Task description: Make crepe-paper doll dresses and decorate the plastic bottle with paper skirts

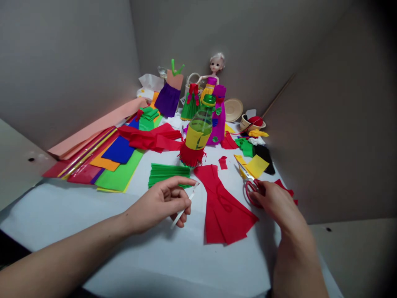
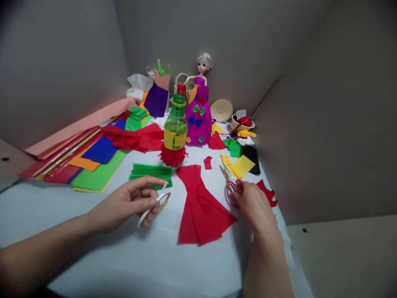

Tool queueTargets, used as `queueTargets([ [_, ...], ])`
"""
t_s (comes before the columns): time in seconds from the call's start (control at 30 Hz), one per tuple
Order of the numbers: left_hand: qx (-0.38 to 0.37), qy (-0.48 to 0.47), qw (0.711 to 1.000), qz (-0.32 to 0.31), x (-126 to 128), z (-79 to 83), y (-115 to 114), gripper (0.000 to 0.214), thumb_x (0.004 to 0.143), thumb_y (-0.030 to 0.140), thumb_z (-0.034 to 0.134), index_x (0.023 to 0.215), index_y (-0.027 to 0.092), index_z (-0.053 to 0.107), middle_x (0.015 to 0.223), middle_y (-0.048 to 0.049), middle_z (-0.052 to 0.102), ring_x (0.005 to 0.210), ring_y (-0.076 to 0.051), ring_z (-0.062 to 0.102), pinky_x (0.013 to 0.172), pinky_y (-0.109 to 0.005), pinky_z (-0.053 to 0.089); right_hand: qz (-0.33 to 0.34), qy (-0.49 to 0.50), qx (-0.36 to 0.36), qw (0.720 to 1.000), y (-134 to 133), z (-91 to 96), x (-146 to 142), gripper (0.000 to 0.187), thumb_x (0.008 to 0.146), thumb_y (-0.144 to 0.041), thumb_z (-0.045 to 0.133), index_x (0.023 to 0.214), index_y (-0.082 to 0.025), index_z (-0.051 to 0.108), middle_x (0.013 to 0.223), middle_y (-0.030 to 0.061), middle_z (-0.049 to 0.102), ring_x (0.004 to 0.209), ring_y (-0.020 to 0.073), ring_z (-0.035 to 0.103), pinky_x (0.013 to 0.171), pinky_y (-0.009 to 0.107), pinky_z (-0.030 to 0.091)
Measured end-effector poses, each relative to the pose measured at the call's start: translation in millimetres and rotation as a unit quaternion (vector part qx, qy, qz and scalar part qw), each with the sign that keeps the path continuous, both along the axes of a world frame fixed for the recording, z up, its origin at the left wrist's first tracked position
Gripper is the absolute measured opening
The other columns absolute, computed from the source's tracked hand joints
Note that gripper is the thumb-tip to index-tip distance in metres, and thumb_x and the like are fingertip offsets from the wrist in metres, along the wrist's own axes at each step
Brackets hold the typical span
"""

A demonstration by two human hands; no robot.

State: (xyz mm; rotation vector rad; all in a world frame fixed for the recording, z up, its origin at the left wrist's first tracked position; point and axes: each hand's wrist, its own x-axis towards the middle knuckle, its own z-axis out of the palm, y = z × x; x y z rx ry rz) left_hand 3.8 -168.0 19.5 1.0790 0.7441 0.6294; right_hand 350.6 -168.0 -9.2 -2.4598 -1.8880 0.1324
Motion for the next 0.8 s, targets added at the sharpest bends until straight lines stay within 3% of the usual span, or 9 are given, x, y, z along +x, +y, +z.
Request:
queueTargets([
  [0.1, 0.0, 0.001, 1.0, 0.001, 0.9, 1.1, -1.2, 0.039, 0.087, 0.027, 0.065, 0.123, 0.021, 0.052, 0.072, 0.0028, 0.063, 0.057, -0.011, 0.062, 0.055, -0.023, 0.049, 0.002, -0.015, -0.033, 0.999, 2.4, -2.0, -0.4, 0.023, 0.084, -0.035, 0.054, 0.081, -0.016, 0.068, 0.085, 0.0132, 0.068, 0.071, 0.0232, 0.062, 0.057, 0.031, 0.038],
  [0.23, 0.006, 0.006, 1.0, -0.005, 2.0, 2.2, -2.2, 0.039, 0.086, 0.028, 0.065, 0.122, 0.02, 0.052, 0.072, 0.003, 0.063, 0.056, -0.011, 0.062, 0.055, -0.023, 0.049, 0.021, 0.041, 0.11, 0.993, -1.3, 10.4, -24.8, 0.029, 0.088, -0.037, 0.053, 0.099, -0.016, 0.07, 0.103, 0.0155, 0.068, 0.092, 0.0285, 0.064, 0.073, 0.037, 0.045],
  [0.3, 0.01, 0.008, 1.0, -0.011, 2.8, 1.6, -2.6, 0.04, 0.086, 0.029, 0.065, 0.123, 0.019, 0.053, 0.072, 0.003, 0.063, 0.056, -0.011, 0.062, 0.055, -0.024, 0.048, 0.078, 0.169, 0.182, 0.966, -4.9, 21.2, -49.6, 0.027, 0.089, -0.04, 0.056, 0.1, -0.019, 0.069, 0.106, 0.0111, 0.069, 0.095, 0.0253, 0.063, 0.082, 0.037, 0.047],
  [0.37, 0.017, 0.015, 1.0, -0.017, 3.6, 0.6, -3.0, 0.042, 0.086, 0.03, 0.064, 0.125, 0.018, 0.052, 0.072, 0.0028, 0.063, 0.056, -0.011, 0.063, 0.055, -0.024, 0.047, 0.166, 0.306, 0.196, 0.917, -9.0, 32.2, -77.9, 0.02, 0.092, -0.038, 0.056, 0.095, -0.022, 0.067, 0.103, 0.0072, 0.069, 0.095, 0.0212, 0.063, 0.085, 0.034, 0.048],
  [0.43, 0.024, 0.025, 0.999, -0.022, 4.4, -0.3, -3.6, 0.045, 0.086, 0.031, 0.065, 0.127, 0.018, 0.052, 0.072, 0.0028, 0.063, 0.057, -0.011, 0.063, 0.055, -0.024, 0.046, 0.231, 0.371, 0.189, 0.879, -12.8, 41.3, -102.9, 0.015, 0.093, -0.034, 0.057, 0.095, -0.023, 0.067, 0.101, 0.0061, 0.067, 0.097, 0.0198, 0.062, 0.088, 0.034, 0.048],
  [0.5, 0.03, 0.032, 0.999, -0.025, 4.9, -0.7, -4.4, 0.047, 0.085, 0.031, 0.065, 0.128, 0.018, 0.052, 0.071, 0.0031, 0.062, 0.057, -0.011, 0.062, 0.055, -0.025, 0.045, 0.26, 0.388, 0.181, 0.865, -15.5, 47.6, -119.8, 0.012, 0.092, -0.033, 0.059, 0.096, -0.023, 0.066, 0.101, 0.0056, 0.066, 0.098, 0.0194, 0.061, 0.089, 0.034, 0.048],
  [0.8, 0.049, 0.036, 0.997, -0.043, 6.9, 1.2, -6.0, 0.042, 0.085, 0.023, 0.062, 0.127, 0.019, 0.056, 0.069, 0.0049, 0.058, 0.056, -0.01, 0.061, 0.056, -0.024, 0.044, 0.282, 0.379, 0.142, 0.87, -18.0, 48.0, -133.4, 0.009, 0.093, -0.031, 0.06, 0.094, -0.023, 0.063, 0.097, 0.0046, 0.064, 0.096, 0.0191, 0.059, 0.087, 0.035, 0.046],
])
